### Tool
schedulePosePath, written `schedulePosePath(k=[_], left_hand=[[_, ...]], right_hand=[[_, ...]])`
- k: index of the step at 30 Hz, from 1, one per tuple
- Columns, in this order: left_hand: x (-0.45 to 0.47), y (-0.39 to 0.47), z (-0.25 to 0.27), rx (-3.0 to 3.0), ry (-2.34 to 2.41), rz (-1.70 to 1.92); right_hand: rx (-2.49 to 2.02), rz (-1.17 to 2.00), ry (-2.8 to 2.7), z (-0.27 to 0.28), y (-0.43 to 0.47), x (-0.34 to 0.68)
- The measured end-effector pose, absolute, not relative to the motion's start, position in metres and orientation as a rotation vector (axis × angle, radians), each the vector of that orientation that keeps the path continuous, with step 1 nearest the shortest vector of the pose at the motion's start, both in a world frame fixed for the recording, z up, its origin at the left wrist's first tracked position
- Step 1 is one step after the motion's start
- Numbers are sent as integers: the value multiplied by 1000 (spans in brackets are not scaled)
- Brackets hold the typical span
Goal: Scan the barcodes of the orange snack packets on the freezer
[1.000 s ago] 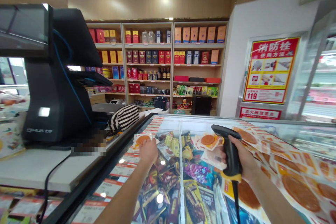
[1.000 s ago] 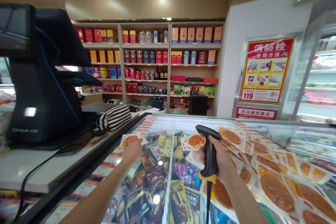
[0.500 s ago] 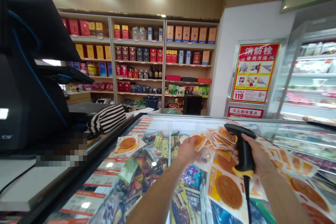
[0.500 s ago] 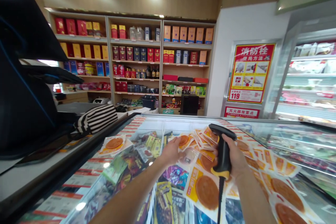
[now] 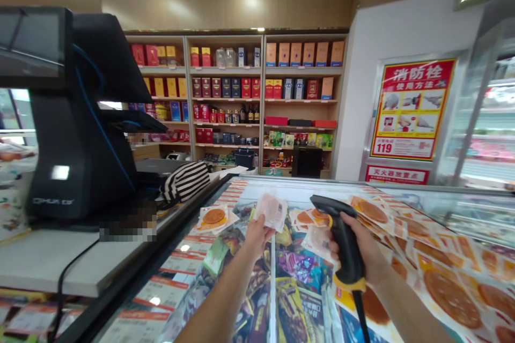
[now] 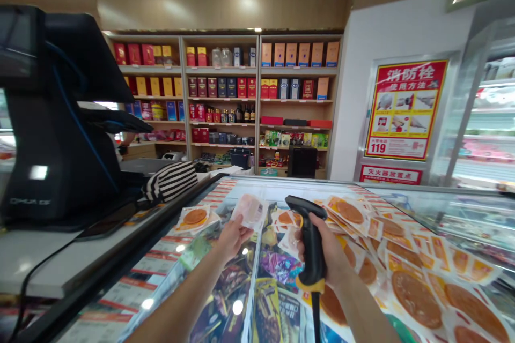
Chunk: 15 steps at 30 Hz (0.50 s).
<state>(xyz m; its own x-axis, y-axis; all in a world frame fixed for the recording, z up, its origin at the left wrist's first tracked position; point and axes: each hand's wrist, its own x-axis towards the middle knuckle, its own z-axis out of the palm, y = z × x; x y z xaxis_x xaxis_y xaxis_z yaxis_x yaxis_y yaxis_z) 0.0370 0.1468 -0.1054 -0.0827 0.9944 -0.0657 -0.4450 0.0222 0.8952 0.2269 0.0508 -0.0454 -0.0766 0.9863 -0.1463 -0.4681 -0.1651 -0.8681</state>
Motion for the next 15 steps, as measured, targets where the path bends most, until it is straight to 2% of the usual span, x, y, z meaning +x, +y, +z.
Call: schedulePosePath(k=[15], left_hand=[[-2,148,-106,708,1001,1435]], right_hand=[[-1051,1648,-962,-61,43,201]])
